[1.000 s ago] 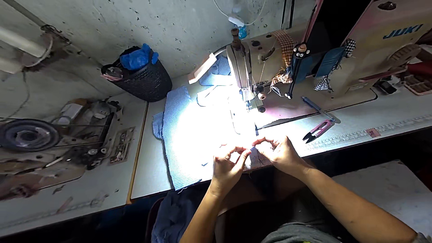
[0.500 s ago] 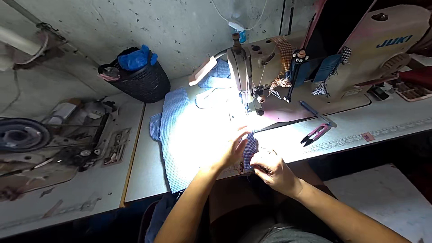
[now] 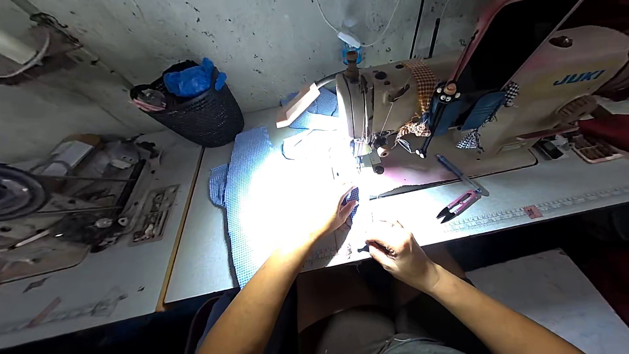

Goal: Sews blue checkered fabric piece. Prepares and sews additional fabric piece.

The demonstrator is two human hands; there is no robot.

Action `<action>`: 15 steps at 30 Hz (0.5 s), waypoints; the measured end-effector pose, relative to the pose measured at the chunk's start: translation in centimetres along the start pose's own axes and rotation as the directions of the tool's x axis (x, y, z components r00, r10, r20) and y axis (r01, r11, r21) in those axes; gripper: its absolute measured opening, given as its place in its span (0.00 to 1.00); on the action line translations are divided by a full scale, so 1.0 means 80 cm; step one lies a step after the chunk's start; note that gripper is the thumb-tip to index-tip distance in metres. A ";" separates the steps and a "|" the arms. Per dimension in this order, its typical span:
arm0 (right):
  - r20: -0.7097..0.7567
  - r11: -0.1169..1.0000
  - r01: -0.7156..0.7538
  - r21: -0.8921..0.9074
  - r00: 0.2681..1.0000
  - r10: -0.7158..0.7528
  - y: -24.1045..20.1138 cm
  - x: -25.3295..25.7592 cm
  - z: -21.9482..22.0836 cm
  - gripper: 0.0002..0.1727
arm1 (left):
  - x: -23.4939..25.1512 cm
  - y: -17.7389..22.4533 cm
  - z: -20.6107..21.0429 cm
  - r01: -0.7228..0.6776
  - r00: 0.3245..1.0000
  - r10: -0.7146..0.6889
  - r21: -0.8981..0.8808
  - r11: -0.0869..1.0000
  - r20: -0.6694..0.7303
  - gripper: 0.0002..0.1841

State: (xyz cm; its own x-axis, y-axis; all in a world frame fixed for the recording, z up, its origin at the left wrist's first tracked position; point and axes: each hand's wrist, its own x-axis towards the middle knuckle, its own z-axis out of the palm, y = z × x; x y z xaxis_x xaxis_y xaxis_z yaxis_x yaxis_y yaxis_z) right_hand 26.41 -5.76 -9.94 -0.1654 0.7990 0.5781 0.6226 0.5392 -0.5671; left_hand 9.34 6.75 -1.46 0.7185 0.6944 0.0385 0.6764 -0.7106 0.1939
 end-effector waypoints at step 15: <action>0.034 0.986 -0.085 0.142 0.996 0.081 0.051 0.082 -0.004 0.05 | 0.053 -0.053 0.020 -0.002 0.982 -0.019 -0.109 0.994 -0.189 0.22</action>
State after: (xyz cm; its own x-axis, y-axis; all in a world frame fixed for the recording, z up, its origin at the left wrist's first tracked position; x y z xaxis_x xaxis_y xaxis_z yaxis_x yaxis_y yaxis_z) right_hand 28.13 1.62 -8.27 -0.1405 0.8489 0.5096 0.5198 0.5013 -0.6917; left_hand 9.79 12.50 -3.66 0.6620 0.7168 0.2190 0.6535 -0.6951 0.2996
